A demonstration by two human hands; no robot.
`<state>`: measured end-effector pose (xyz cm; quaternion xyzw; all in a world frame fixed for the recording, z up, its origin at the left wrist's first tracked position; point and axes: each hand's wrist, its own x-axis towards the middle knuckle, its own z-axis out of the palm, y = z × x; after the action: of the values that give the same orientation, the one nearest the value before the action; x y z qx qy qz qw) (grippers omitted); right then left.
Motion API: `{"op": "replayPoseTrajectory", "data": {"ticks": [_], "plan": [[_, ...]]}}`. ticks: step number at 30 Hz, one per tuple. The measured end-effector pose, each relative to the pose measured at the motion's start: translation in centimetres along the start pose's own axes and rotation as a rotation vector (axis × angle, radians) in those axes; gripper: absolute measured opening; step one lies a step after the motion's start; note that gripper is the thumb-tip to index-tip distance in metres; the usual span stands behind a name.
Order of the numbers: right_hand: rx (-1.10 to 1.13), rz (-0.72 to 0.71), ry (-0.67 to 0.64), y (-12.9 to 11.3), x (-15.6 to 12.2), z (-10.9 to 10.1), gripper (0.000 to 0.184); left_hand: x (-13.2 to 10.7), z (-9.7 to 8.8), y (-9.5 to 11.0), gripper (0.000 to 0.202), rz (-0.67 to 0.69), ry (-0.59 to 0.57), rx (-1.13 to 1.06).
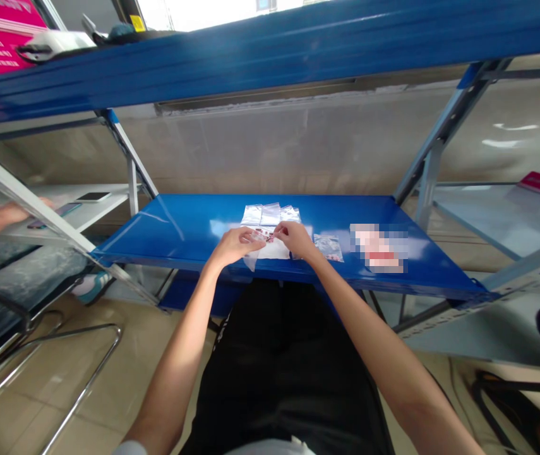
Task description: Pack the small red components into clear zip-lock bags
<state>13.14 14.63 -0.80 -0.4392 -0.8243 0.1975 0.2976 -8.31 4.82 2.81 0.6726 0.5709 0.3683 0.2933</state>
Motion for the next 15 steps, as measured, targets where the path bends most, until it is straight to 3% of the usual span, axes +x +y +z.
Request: {"op": "replayPoseTrajectory", "data": {"ticks": [5, 10, 15], "plan": [[0.250, -0.137, -0.076, -2.6, -0.3, -2.3, 0.028, 0.0, 0.0, 0.2, 0.046, 0.024, -0.042, -0.001], [0.229, -0.167, -0.194, -5.2, -0.6, -3.6, 0.031, 0.2, 0.2, 0.2, 0.049, 0.068, -0.066, -0.008], [0.292, -0.155, -0.235, -5.5, -0.6, -4.0, 0.034, 0.3, 0.4, 0.3, 0.051, 0.081, -0.077, -0.031]]}}
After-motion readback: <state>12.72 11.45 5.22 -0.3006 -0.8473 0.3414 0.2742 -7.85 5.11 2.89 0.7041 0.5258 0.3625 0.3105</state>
